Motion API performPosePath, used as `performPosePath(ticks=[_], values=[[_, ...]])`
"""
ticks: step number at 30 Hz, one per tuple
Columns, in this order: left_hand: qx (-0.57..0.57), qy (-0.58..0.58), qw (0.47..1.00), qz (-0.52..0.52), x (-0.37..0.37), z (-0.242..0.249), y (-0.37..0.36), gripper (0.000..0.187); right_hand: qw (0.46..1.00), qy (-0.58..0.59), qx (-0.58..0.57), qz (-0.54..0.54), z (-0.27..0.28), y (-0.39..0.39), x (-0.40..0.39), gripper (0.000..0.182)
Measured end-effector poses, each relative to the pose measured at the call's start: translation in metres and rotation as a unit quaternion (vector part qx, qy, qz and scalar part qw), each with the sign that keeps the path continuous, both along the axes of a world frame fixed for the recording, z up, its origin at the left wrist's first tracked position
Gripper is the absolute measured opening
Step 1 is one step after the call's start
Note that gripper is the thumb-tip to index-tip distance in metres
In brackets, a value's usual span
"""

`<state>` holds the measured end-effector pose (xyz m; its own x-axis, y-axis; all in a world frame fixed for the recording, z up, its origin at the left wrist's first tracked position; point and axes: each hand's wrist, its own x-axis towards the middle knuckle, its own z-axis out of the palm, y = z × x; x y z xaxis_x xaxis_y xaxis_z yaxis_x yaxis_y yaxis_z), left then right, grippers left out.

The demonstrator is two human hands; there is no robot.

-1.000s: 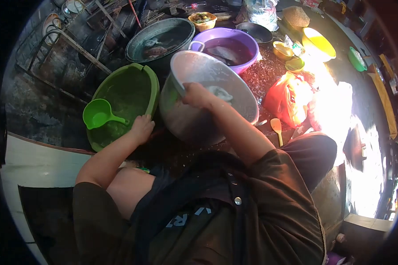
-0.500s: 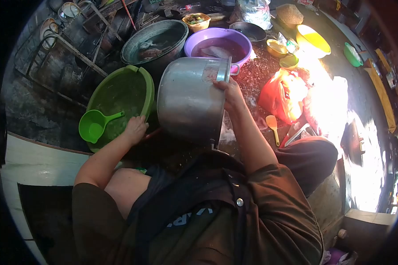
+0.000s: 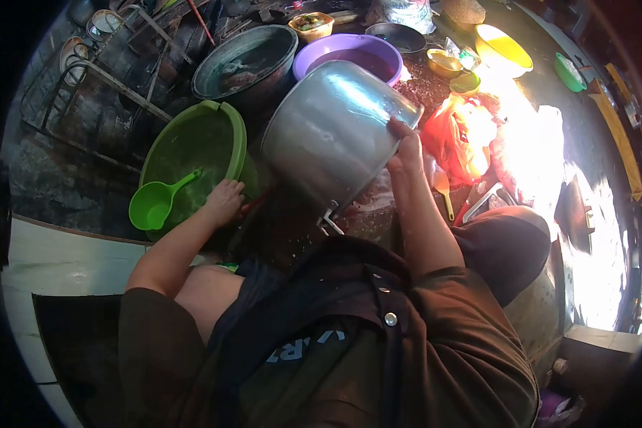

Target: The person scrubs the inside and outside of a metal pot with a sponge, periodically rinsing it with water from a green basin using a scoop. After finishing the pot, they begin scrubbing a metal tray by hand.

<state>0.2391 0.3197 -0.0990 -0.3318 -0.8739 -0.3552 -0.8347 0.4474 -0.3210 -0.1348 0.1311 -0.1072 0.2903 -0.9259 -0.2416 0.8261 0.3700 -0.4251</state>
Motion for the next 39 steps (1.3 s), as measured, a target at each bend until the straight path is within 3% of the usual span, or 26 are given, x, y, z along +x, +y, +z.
performPosePath(ticks=[2, 3, 6, 8, 9, 10, 11, 12, 14, 18, 20, 21, 23, 29, 31, 32, 34, 35, 37, 38, 39], values=[[-0.008, -0.112, 0.993, -0.044, 0.0, -0.025, -0.006, 0.019, 0.998, 0.009, 0.017, -0.06, 0.011, 0.008, -0.002, 0.019], [-0.007, -0.113, 0.992, -0.046, -0.001, -0.033, -0.006, 0.019, 0.998, -0.021, 0.012, -0.055, -0.003, 0.001, -0.007, 0.016], [0.024, -0.186, 0.98, -0.069, -0.009, -0.043, -0.006, 0.022, 0.99, -0.009, 0.07, -0.122, 0.025, 0.018, 0.002, 0.014], [-0.015, -0.115, 0.993, 0.029, -0.005, -0.033, -0.003, 0.025, 0.983, 0.011, 0.095, -0.155, 0.019, 0.012, 0.009, 0.012], [-0.014, -0.118, 0.993, 0.027, -0.003, -0.027, -0.001, 0.025, 0.983, 0.03, 0.066, -0.171, 0.015, 0.011, 0.017, 0.013], [-0.013, -0.017, 0.995, 0.101, -0.005, -0.009, 0.0, 0.023, 0.981, 0.048, 0.036, -0.187, 0.018, 0.013, 0.027, 0.014], [-0.011, 0.084, 0.981, 0.172, -0.006, 0.006, 0.001, 0.022, 0.978, 0.087, 0.027, -0.187, 0.022, 0.014, 0.038, 0.022], [-0.011, 0.081, 0.982, 0.169, -0.006, 0.018, 0.003, 0.022, 0.974, 0.096, -0.03, -0.205, 0.024, 0.016, 0.051, 0.03], [-0.015, 0.19, 0.933, 0.304, -0.002, 0.039, 0.004, 0.022, 0.969, 0.112, -0.088, -0.199, 0.023, 0.019, 0.076, 0.045], [0.015, 0.257, 0.921, 0.293, 0.021, 0.069, 0.011, 0.026, 0.941, 0.241, -0.137, -0.196, 0.017, 0.027, 0.126, 0.057], [0.046, 0.382, 0.872, 0.303, 0.029, 0.077, 0.018, 0.032, 0.876, 0.403, -0.192, -0.181, -0.007, 0.022, 0.157, 0.063], [0.043, 0.381, 0.873, 0.302, 0.029, 0.083, 0.02, 0.032, 0.876, 0.401, -0.194, -0.184, -0.015, 0.023, 0.17, 0.063], [0.047, 0.444, 0.817, 0.364, 0.027, 0.093, 0.024, 0.036, 0.791, 0.545, -0.26, -0.101, -0.023, 0.041, 0.189, 0.051], [0.061, 0.495, 0.77, 0.399, 0.032, 0.118, 0.022, 0.037, 0.726, 0.57, -0.38, -0.064, -0.05, 0.093, 0.229, 0.04], [0.062, 0.5, 0.769, 0.394, 0.033, 0.121, 0.019, 0.037, 0.696, 0.623, -0.348, 0.085, -0.05, 0.106, 0.236, 0.04], [0.066, 0.506, 0.769, 0.385, 0.035, 0.121, 0.018, 0.037, 0.696, 0.621, -0.349, 0.089, -0.048, 0.111, 0.236, 0.04], [0.053, 0.503, 0.777, 0.376, 0.041, 0.117, 0.014, 0.037, 0.613, 0.675, -0.365, 0.188, -0.045, 0.118, 0.233, 0.038], [0.041, 0.5, 0.786, 0.362, 0.044, 0.114, 0.013, 0.038, 0.611, 0.674, -0.367, 0.192, -0.042, 0.115, 0.232, 0.038], [0.04, 0.501, 0.779, 0.375, 0.047, 0.111, 0.012, 0.038, 0.516, 0.71, -0.373, 0.299, -0.039, 0.106, 0.228, 0.029], [0.04, 0.501, 0.775, 0.383, 0.048, 0.109, 0.01, 0.038, 0.514, 0.711, -0.374, 0.3, -0.039, 0.106, 0.224, 0.029], [0.04, 0.503, 0.774, 0.383, 0.048, 0.107, 0.008, 0.038, 0.469, 0.709, -0.425, 0.311, -0.039, 0.106, 0.218, 0.025]])
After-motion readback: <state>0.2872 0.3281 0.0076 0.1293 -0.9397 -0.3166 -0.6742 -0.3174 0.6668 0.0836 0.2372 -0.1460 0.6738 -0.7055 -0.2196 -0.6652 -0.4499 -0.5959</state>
